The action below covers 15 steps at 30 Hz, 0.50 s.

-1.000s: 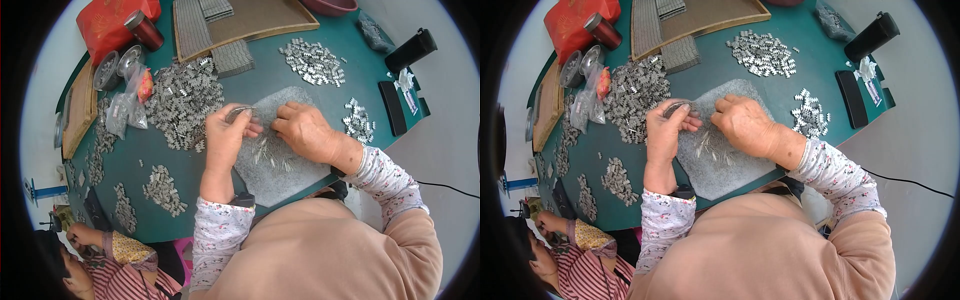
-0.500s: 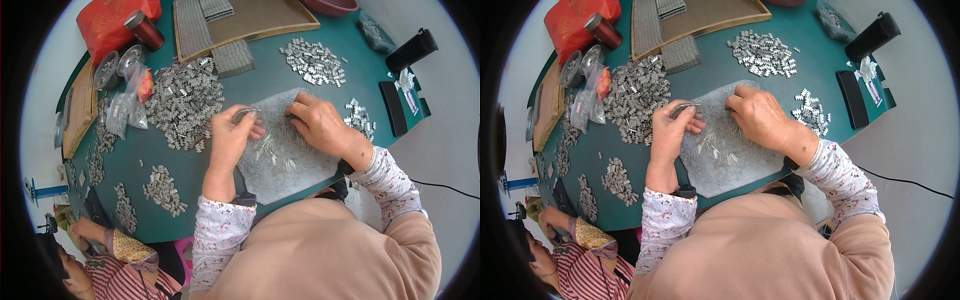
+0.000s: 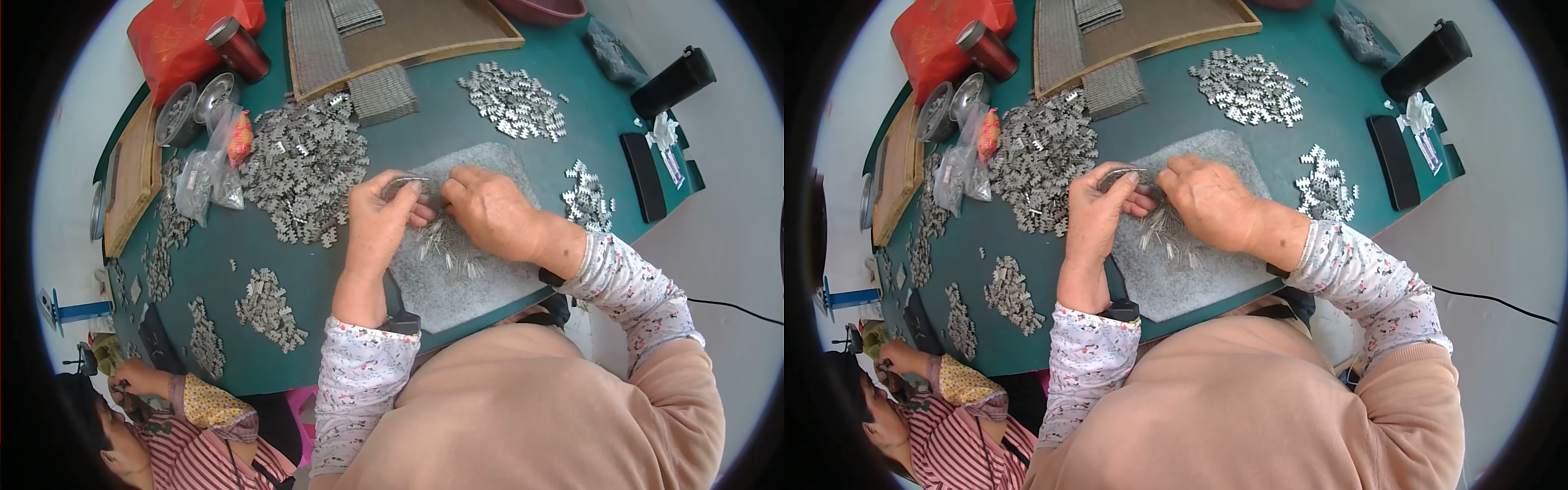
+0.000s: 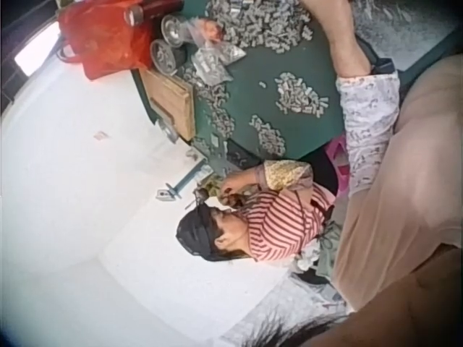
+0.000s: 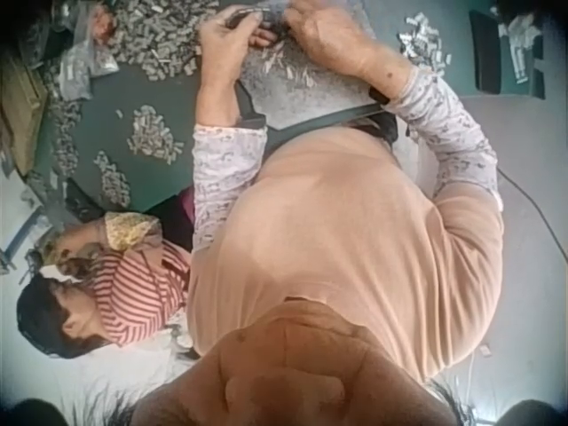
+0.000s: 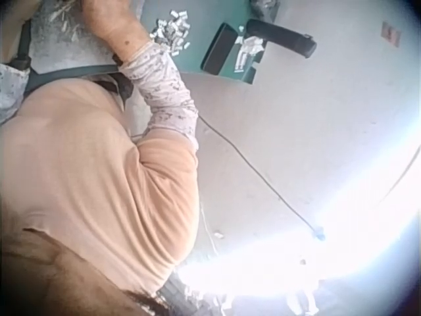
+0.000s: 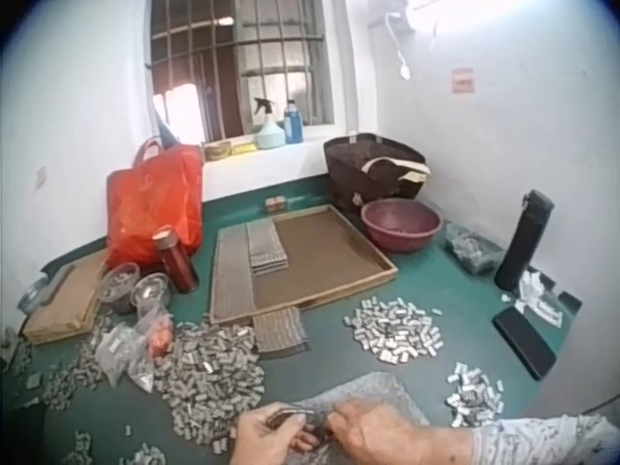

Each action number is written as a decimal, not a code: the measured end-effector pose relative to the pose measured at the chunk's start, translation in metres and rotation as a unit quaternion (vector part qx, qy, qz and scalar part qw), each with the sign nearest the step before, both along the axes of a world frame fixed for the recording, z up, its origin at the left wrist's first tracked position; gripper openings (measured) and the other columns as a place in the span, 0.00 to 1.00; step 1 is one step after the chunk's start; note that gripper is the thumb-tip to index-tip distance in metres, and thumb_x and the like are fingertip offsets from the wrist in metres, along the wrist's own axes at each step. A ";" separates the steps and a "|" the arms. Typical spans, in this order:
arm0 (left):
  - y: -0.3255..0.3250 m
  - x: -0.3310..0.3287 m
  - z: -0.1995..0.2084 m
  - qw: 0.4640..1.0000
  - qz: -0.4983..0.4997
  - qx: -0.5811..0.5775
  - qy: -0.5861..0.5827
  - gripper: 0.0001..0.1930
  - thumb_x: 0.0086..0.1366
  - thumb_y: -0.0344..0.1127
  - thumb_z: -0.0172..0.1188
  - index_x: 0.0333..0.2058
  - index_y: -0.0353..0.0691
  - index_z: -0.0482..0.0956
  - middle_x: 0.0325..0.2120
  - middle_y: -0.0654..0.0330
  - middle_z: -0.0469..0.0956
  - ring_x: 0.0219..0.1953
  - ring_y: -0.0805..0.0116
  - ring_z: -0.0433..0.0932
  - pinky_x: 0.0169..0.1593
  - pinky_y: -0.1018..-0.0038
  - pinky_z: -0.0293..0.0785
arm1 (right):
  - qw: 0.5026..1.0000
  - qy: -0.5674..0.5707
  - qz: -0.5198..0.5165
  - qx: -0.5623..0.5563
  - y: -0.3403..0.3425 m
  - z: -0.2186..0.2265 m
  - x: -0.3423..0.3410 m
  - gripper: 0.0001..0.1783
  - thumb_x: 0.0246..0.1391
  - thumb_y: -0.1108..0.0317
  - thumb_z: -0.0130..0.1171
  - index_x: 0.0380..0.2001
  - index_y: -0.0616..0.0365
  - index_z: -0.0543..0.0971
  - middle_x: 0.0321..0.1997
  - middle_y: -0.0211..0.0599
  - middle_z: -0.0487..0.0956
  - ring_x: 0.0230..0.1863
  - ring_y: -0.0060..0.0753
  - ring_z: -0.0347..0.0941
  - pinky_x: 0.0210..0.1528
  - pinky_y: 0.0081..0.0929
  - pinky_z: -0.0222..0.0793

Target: Assembling small metallic connector components by fitting them together at a workbench.

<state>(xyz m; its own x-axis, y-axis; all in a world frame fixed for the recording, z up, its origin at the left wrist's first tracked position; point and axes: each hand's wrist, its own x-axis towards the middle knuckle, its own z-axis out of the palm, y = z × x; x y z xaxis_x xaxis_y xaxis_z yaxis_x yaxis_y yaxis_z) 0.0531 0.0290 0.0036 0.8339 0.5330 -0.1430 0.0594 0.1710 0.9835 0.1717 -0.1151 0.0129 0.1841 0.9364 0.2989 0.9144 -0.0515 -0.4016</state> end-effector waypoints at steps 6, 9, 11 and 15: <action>-0.004 -0.001 0.006 1.000 -0.005 0.012 0.000 0.09 0.63 0.29 0.56 0.36 0.27 0.78 0.25 0.51 0.80 0.23 0.68 0.81 0.27 0.79 0.76 | 0.990 0.138 -0.041 0.007 -0.008 0.015 0.008 0.05 0.45 0.78 0.57 0.29 0.65 0.74 0.30 0.50 0.76 0.31 0.56 0.74 0.34 0.41 0.72; -0.006 0.001 0.005 1.000 -0.026 0.015 -0.008 0.09 0.63 0.28 0.56 0.36 0.27 0.78 0.26 0.50 0.81 0.23 0.68 0.81 0.27 0.79 0.76 | 0.982 0.173 -0.063 0.028 -0.007 0.025 0.012 0.04 0.44 0.78 0.57 0.28 0.64 0.75 0.29 0.50 0.78 0.29 0.56 0.75 0.33 0.41 0.72; -0.006 0.000 0.004 0.999 -0.017 0.018 -0.021 0.09 0.63 0.28 0.56 0.36 0.26 0.78 0.26 0.51 0.80 0.24 0.67 0.81 0.28 0.79 0.77 | 0.986 0.157 -0.040 0.038 -0.006 0.020 0.017 0.06 0.44 0.78 0.58 0.30 0.64 0.76 0.30 0.47 0.77 0.30 0.53 0.74 0.33 0.40 0.71; -0.003 -0.001 0.004 1.000 0.007 0.009 -0.011 0.09 0.63 0.28 0.55 0.36 0.26 0.78 0.25 0.52 0.80 0.24 0.67 0.81 0.28 0.79 0.76 | 0.998 0.061 0.011 -0.007 -0.004 0.018 0.011 0.04 0.44 0.74 0.60 0.26 0.62 0.77 0.30 0.46 0.75 0.34 0.51 0.75 0.36 0.38 0.72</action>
